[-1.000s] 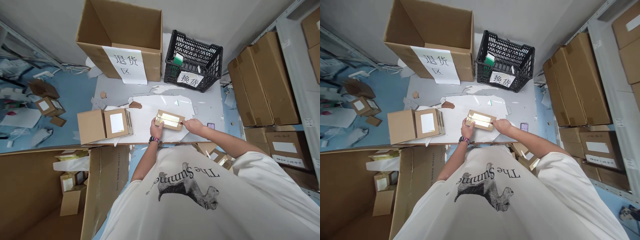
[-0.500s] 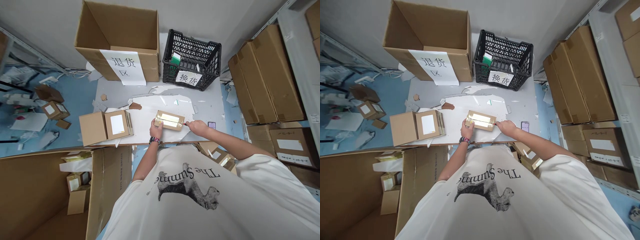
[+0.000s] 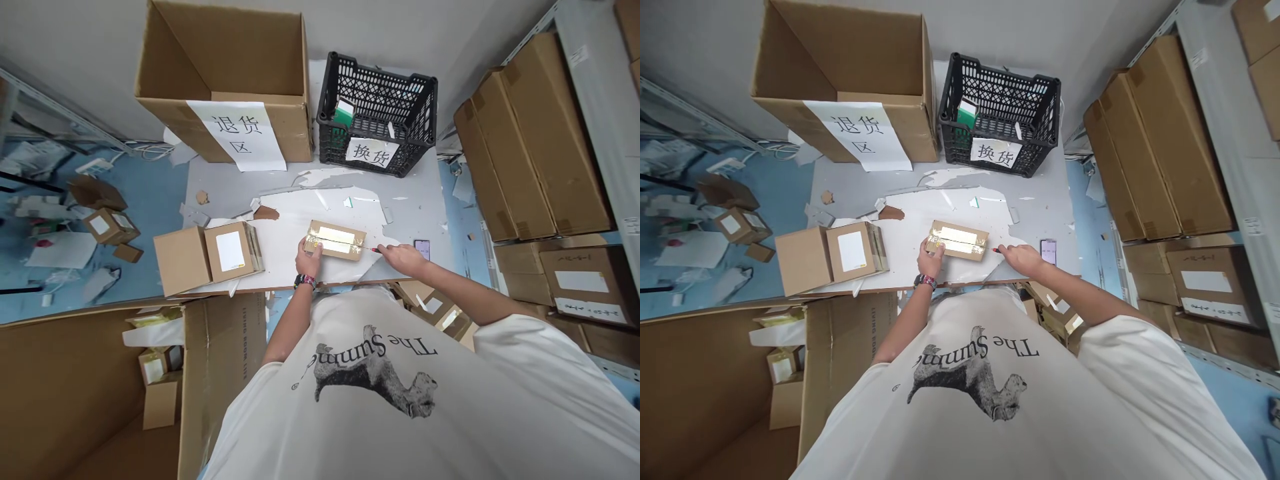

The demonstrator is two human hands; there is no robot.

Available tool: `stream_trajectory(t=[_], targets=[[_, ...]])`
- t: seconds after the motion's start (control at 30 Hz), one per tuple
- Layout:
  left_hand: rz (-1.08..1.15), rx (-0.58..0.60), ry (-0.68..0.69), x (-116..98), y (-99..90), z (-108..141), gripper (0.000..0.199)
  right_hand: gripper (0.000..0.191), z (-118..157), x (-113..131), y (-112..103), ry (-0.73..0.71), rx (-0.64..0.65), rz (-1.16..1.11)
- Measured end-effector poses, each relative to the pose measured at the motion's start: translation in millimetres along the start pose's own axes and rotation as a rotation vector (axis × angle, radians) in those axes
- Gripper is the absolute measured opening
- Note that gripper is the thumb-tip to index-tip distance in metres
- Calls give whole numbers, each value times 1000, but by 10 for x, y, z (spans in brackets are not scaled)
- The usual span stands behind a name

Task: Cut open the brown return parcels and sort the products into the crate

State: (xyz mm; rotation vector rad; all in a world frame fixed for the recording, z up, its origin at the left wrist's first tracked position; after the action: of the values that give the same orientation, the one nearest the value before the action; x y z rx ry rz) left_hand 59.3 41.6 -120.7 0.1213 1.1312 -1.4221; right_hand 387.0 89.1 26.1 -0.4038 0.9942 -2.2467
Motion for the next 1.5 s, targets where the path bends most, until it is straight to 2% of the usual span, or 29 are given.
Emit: stream_trajectory(t=[0.2,0.4,0.57,0.67,0.77,0.93,1.13,1.37,1.43,1.5], targets=[[43,-20,25,-42,-10,-12,77,74,14,-21,245,31,-63,49],[94,-16,43,-32,-2,-26,74,81,-92,33,547,79,-152,48],[112,-10,48,-20,0,-36,74,87,-151,-79,627,50,-184,72],[107,-16,50,-28,1,-33,73,87,-175,-199,630,51,-196,77],[97,-24,50,-39,2,-20,73,85,-201,-212,658,82,-210,54],[79,-32,38,-55,-7,0,74,69,-293,-7,675,144,-242,-18],[36,-36,42,-95,-26,11,74,66,-343,63,599,227,-289,-88],[0,-13,16,-81,-43,8,73,65,-322,236,767,341,-356,-146],[-36,-7,63,-126,-95,9,75,64,-332,279,795,347,-371,-172],[-123,-56,215,-259,-171,11,84,63,-334,285,786,328,-371,-186]])
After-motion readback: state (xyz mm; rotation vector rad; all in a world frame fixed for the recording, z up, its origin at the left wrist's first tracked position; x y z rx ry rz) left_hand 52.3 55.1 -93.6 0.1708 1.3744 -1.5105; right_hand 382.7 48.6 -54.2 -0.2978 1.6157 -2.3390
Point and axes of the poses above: each hand's wrist, its own z-axis away from the middle knuckle, its own y-axis out of the palm, x = y × z, the point moved 3 cm from there along -z, towards the middle knuckle, and after that the axes turned 6 degrees about -y, right-handed, at the moved point
